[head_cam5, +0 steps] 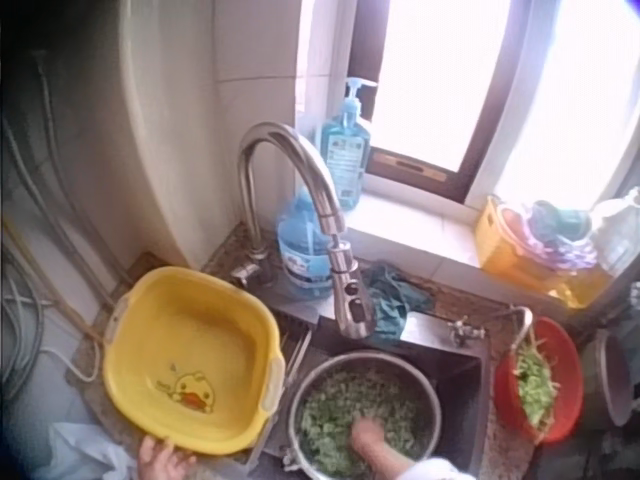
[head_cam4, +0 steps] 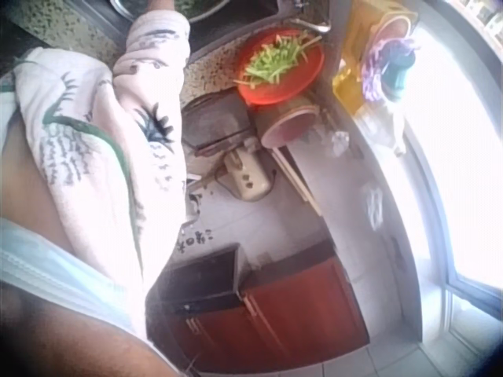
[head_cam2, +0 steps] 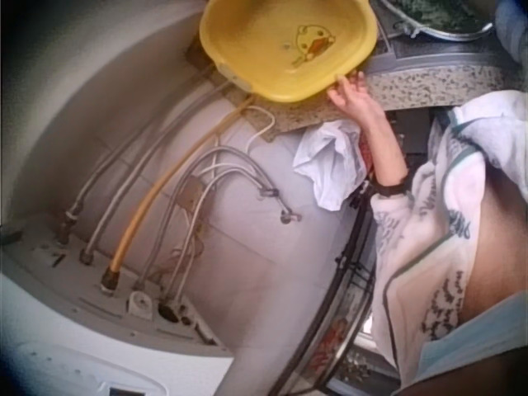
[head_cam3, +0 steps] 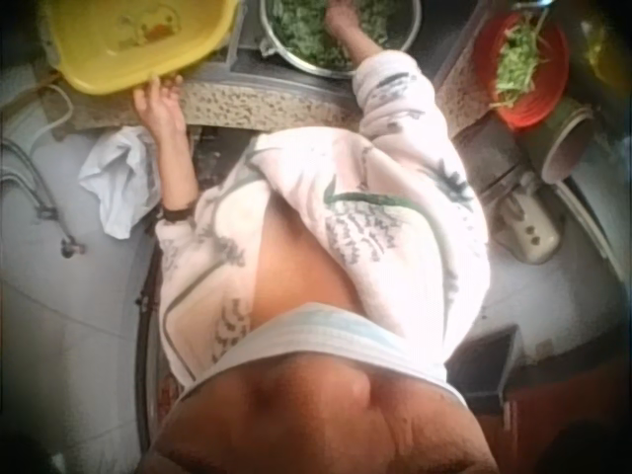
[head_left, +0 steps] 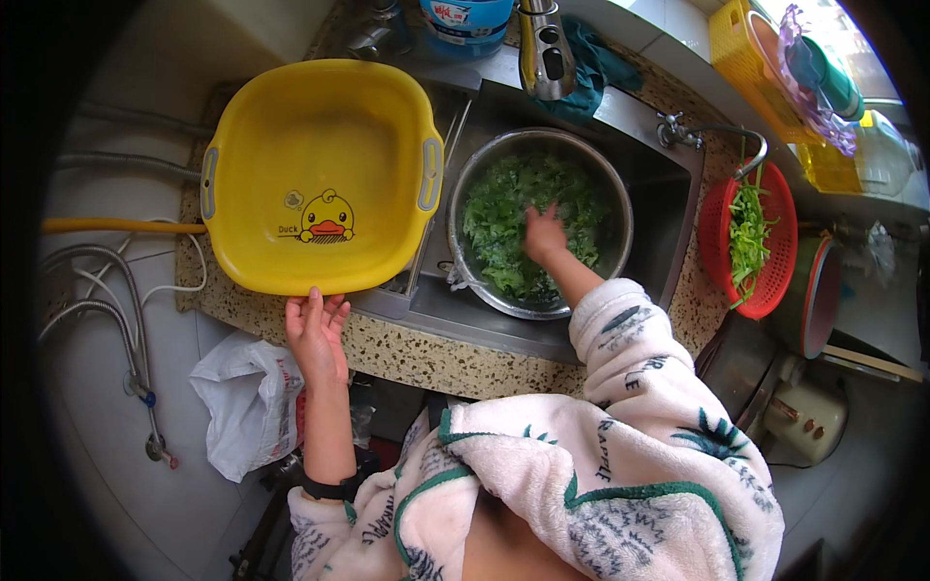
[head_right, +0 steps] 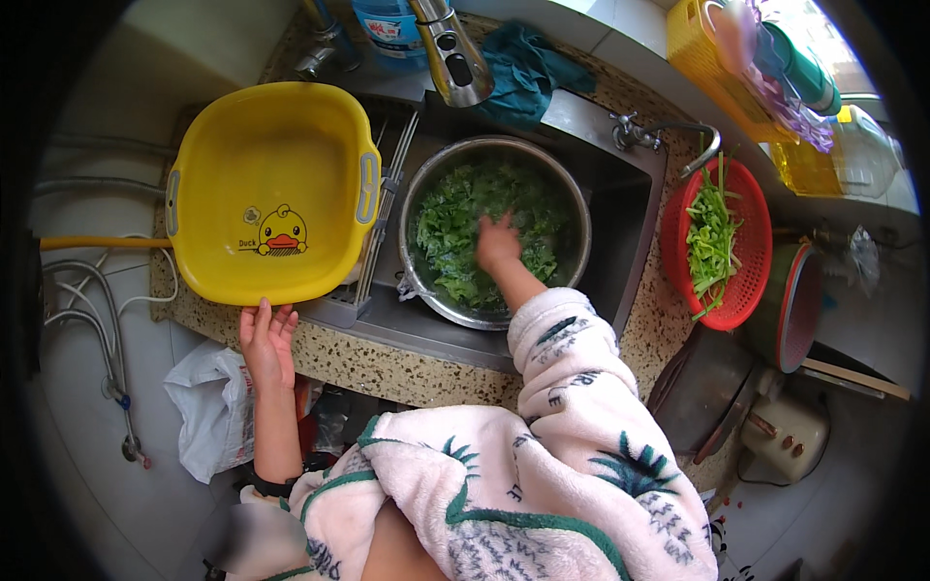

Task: The person washes green vegetables in a metal bowl under running water, then transfers them to a red colander. They then wash leafy greens in a yellow basin and transfer them to the metal bowl, rinsing them again before placing them back into the yellow basin.

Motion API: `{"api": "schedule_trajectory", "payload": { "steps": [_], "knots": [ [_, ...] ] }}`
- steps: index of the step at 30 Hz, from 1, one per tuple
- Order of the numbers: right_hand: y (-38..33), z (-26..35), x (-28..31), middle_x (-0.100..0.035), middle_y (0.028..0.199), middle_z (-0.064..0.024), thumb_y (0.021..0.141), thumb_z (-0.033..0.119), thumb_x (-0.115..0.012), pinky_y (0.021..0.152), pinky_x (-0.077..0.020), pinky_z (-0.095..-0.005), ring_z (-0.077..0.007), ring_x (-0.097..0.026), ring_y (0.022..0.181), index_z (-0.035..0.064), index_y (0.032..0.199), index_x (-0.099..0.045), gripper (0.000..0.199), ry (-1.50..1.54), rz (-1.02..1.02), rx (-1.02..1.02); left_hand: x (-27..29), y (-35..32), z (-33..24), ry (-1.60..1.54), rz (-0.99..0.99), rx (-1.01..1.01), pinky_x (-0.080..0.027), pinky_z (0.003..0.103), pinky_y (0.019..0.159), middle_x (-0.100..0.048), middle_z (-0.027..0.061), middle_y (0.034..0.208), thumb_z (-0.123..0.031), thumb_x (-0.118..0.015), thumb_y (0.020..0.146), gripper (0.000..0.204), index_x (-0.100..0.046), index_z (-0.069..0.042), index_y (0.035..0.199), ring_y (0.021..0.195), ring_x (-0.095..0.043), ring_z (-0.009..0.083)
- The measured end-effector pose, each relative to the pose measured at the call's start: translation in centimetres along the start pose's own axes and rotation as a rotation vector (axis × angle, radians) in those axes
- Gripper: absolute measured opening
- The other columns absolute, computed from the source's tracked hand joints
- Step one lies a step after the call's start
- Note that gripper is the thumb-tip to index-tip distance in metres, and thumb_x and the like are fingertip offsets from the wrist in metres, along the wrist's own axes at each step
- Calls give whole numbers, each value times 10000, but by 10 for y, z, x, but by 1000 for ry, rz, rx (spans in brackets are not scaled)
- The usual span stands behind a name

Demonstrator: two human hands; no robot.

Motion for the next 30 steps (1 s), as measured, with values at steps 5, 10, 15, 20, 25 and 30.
{"api": "schedule_trajectory", "payload": {
  "steps": [5,10,15,20,25,30],
  "knots": [
    [4,6,39,-649,921,-163,718,124,-600,707,-505,-457,-327,-633,882,149,1163,-468,464,-216,-229,133,-1,-1,1,-18,-6,7,-507,300,725,-558,62,1001,-158,-565,904,203,-476,-60,1057,854,-588,183],
    [25,-15,103,-650,939,-183,755,491,-552,805,-478,-461,-352,-613,919,120,1070,-597,489,25,-274,15,0,0,0,-29,17,5,-507,298,722,-560,61,999,-153,-568,901,199,-479,-62,1054,855,-584,176],
    [17,-7,49,-80,1493,-198,678,723,-557,941,-281,-682,-521,-194,1294,328,1442,-136,957,-28,-90,-71,-1,-1,1,-21,-4,8,-507,296,722,-560,62,994,-151,-568,901,190,-479,-65,1046,854,-586,176],
    [24,-9,-9,-312,1388,-239,722,387,-644,946,-399,-495,-435,-433,1181,287,1359,-364,702,-185,44,90,-1,-1,-1,-21,13,1,-507,293,721,-559,60,992,-149,-561,906,181,-476,-65,1041,853,-586,172],
    [36,-2,23,-605,1070,-249,785,438,-563,906,-430,-403,-353,-554,1069,12,1082,-616,522,137,197,158,0,0,0,-12,17,2,-506,291,726,-561,58,999,-147,-558,907,180,-480,-65,1047,859,-584,171],
    [21,18,83,-528,1180,-212,791,443,-572,889,-456,-427,-351,-527,1102,142,1186,-562,497,-61,-87,27,1,0,2,-22,19,1,-505,293,736,-560,62,1013,-150,-562,904,191,-486,-64,1057,871,-581,177]
  ]
}}
Point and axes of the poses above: each hand's wrist, its own y-axis towards the middle knuckle, its own x-axis out of the back of the hand, z = x × y, the point moved 5 cm from there along y, towards the middle knuckle
